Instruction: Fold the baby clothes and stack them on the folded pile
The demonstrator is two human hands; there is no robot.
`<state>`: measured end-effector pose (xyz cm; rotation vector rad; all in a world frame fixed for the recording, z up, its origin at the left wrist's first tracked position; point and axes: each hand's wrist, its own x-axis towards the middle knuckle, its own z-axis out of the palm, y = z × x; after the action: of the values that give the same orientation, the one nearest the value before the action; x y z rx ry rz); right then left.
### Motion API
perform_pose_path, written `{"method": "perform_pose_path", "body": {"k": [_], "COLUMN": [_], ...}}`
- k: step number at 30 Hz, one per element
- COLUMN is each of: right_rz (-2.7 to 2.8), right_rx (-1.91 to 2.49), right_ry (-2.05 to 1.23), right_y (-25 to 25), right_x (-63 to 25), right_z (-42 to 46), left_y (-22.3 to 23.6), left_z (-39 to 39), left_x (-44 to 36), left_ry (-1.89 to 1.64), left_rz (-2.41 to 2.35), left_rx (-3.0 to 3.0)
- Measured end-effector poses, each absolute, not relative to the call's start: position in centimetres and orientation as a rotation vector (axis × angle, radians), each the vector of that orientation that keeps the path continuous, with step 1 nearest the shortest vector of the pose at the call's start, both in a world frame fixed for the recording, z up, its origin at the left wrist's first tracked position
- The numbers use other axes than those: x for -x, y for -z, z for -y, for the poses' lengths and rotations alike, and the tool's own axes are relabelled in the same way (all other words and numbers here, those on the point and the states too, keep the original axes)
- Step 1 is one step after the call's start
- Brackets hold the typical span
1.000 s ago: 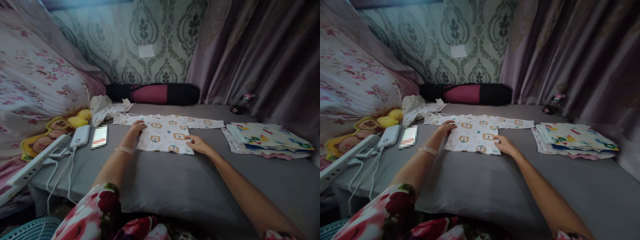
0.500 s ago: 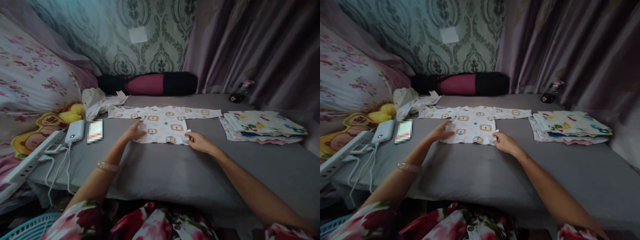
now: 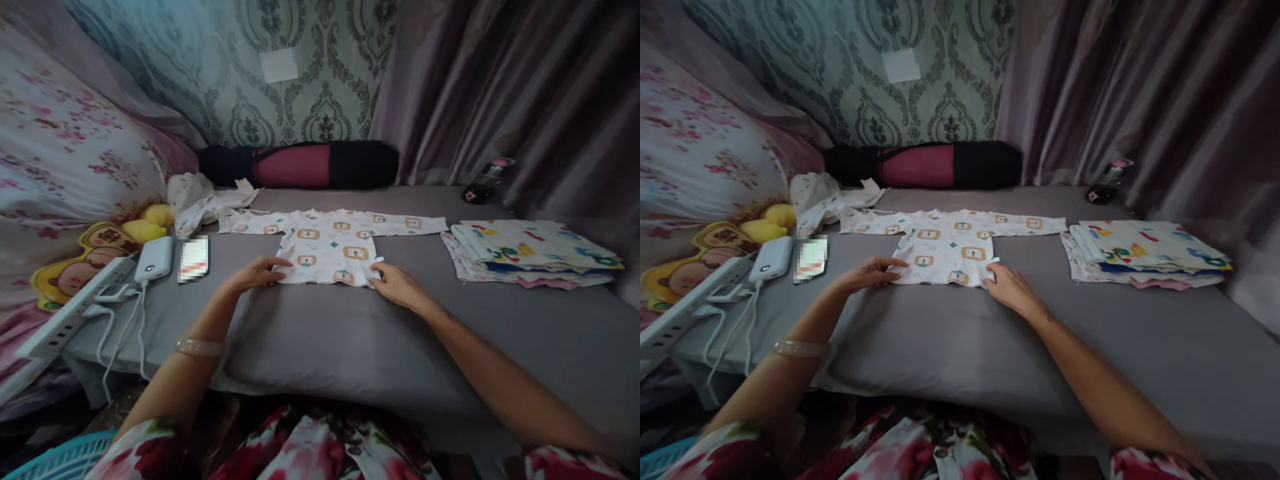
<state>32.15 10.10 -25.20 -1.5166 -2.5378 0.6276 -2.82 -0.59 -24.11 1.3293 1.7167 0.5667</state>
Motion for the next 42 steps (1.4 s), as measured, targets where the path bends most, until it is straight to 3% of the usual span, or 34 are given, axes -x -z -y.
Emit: {"method": "perform_pose_path", "body": {"k": [5,10,20,28,34,42], "right_rz": [2.552,2.579,2.838,2.686,2.622,2.577], "right_rx": [1.404,1.429,1.490,1.278,1.378,1.458], "right_ry": [-0.810,-0.779,-0.543,-0.214,-0.197,-0.202], "right_y": [25.1,25.4,21.1,24.5,26.6,28.5], "right_x": [-33.4,-33.5,-31.0,-23.6,-19.4,-18.1], "right_z": [-11.4,-11.3,-12.9,-18.0,-22.1,-23.8], "left_y": [23.7,23.1,20.8,24.9,28.1,29.7], "left_z": [0.8,0.9,-3.6,-13.7,-18.5,-19.0], "left_x": [3.3,3.3,3.1,-2.6,-3.7,-4.0], "left_ry": [-0.534,-0.523,0.017,-0.431,-0.408,-0.192], "left_rz": [-1.738,-1.690,-1.922,-1.933,-2.221,-2.421], "left_rx": [-1.313,-1.282,-1.795,-2.243,-2.148,-1.912]}}
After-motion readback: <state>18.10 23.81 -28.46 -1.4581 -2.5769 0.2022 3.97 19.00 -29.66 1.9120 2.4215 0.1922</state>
